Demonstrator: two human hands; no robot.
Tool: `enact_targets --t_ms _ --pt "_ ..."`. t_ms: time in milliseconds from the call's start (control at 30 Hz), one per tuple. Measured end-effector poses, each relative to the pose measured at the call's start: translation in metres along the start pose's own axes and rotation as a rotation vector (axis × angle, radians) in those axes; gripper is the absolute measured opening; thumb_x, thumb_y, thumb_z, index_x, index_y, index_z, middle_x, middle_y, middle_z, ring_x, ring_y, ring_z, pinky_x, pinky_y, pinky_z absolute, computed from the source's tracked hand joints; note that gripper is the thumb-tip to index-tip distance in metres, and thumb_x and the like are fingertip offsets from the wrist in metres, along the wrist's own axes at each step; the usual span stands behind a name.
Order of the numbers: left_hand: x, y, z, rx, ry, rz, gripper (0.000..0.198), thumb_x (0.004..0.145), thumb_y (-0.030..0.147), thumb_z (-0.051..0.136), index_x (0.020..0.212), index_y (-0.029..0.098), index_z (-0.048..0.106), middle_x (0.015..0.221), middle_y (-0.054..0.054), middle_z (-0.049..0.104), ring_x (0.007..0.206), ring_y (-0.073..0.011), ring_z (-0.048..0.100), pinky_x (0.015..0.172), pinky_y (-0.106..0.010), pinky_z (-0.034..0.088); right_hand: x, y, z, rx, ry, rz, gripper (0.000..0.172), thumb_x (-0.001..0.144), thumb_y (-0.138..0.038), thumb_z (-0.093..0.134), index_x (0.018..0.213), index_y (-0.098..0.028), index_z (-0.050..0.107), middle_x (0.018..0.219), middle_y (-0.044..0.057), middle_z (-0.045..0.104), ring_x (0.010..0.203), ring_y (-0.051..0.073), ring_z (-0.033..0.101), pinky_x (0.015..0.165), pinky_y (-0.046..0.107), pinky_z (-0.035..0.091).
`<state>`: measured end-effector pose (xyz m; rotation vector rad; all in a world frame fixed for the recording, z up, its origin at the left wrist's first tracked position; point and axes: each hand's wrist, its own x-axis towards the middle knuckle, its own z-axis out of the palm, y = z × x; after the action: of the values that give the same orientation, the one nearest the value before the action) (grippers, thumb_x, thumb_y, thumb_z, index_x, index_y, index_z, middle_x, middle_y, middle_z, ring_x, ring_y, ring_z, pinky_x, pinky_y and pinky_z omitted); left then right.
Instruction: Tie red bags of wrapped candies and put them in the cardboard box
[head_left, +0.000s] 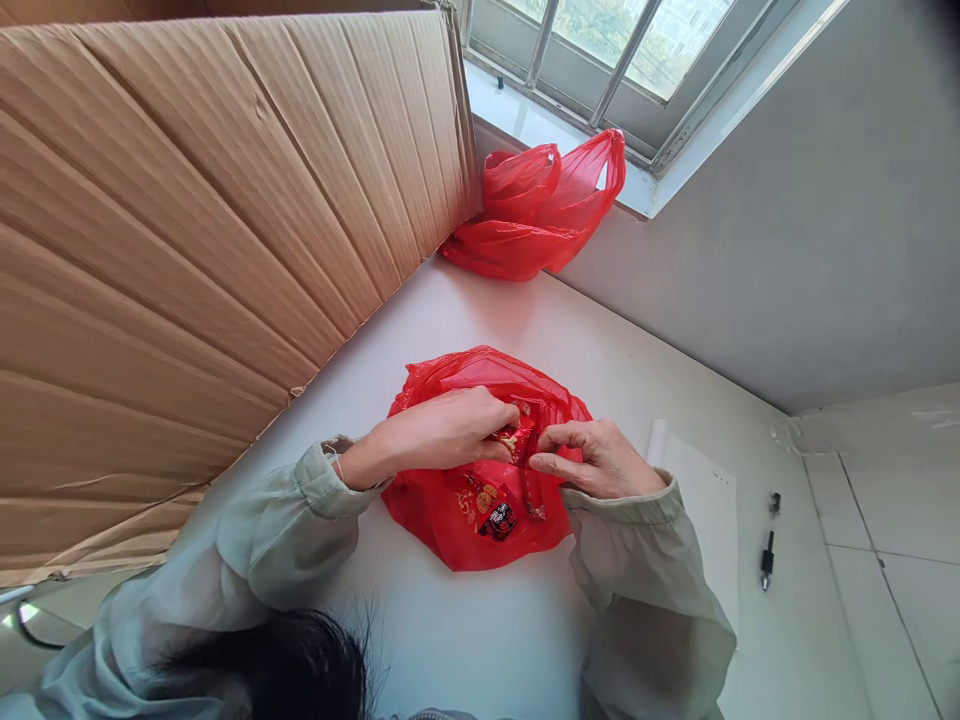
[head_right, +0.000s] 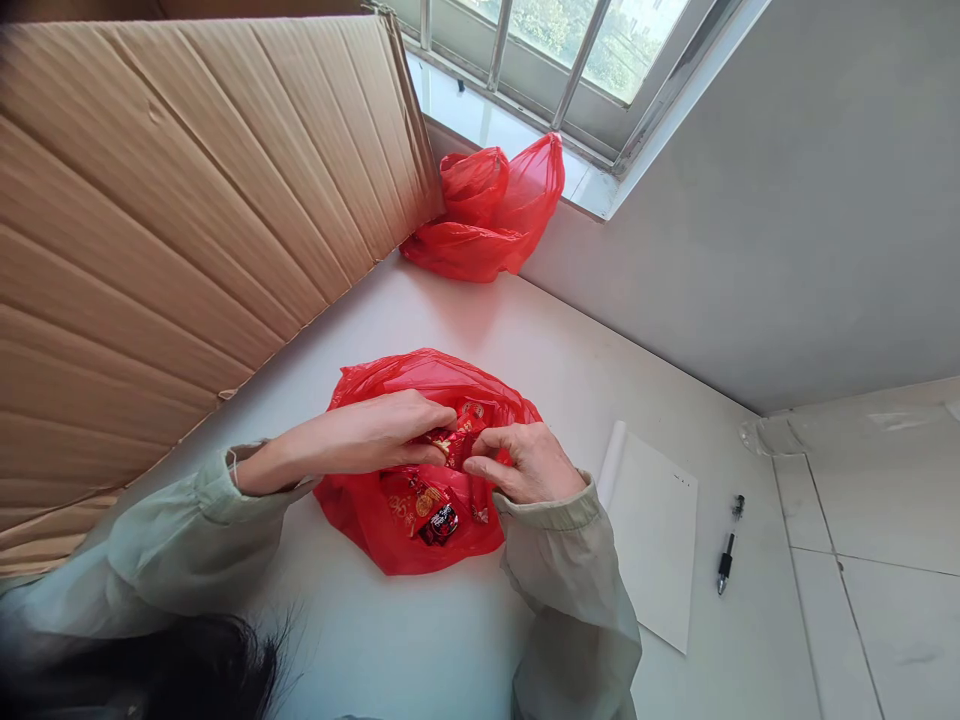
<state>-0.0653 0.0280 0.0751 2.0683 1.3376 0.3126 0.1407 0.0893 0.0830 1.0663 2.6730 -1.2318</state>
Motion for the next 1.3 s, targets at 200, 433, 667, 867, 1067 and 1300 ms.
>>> enact_targets --t_ms 200,433,667,867,1067,1300 --pt "0.000 0.007 0.009 0.049 -0.021 -0.039 0.017 0.081 0.018 0.062 0.074 0.018 0.047 0.068 0.002 0.050 0.063 -0.0139 0.045 0.054 -0.027 0.026 -0.007 0.012 -0.008 -0.064 0.082 0.080 0.021 0.084 -0.037 0.057 0.095 -0.023 0.069 0.087 0.000 0.071 0.073 0.014 0.060 0.069 0.026 0.043" --pt "0.006 0.000 0.035 0.108 0.043 -0.005 0.013 0.077 0.015 0.064 0.073 0.018 0.052 0.064 0.002 0.048 0.061 -0.0151 0.046 0.053 -0.029 0.026 -0.012 0.021 -0.010 -0.119 0.140 0.121 0.022 0.086 -0.038 0.055 0.099 -0.026 0.069 0.091 0.002 0.072 0.070 0.016 0.059 0.067 0.030 0.045" --pt "0.005 -0.004 0.038 0.122 0.097 0.055 0.014 0.088 0.012 0.051 0.077 0.017 0.059 0.081 -0.002 0.057 0.076 -0.0163 0.054 0.064 -0.028 0.036 0.001 0.026 0.004 -0.445 0.264 0.087 0.020 0.081 -0.029 0.067 0.099 -0.032 0.075 0.082 0.007 0.055 0.084 0.023 0.048 0.085 0.038 0.043" --pt "0.010 -0.006 0.033 0.183 0.197 -0.052 0.022 0.096 0.018 0.037 0.083 0.015 0.055 0.082 -0.005 0.057 0.073 -0.0182 0.055 0.063 -0.030 0.038 0.008 0.036 0.025 -0.556 0.349 0.132 0.019 0.073 -0.026 0.074 0.091 -0.033 0.077 0.084 0.009 0.051 0.086 0.026 0.039 0.081 0.038 0.041" --pt "0.018 -0.002 0.050 0.222 0.255 -0.187 0.017 0.091 0.025 0.052 0.104 0.015 0.047 0.101 -0.011 0.059 0.089 -0.0250 0.059 0.072 -0.034 0.045 0.011 0.041 0.030 -0.614 0.372 0.143 0.018 0.069 -0.030 0.077 0.087 -0.028 0.075 0.085 0.010 0.052 0.087 0.027 0.039 0.079 0.041 0.041" --pt "0.017 -0.003 0.046 0.173 0.241 -0.187 0.012 0.086 0.015 0.053 0.097 0.015 0.049 0.098 -0.010 0.060 0.089 -0.0244 0.059 0.073 -0.034 0.045 0.011 0.042 0.032 -0.601 0.349 0.170 0.023 0.067 -0.026 0.078 0.090 -0.027 0.075 0.084 0.009 0.055 0.087 0.027 0.039 0.081 0.039 0.040"
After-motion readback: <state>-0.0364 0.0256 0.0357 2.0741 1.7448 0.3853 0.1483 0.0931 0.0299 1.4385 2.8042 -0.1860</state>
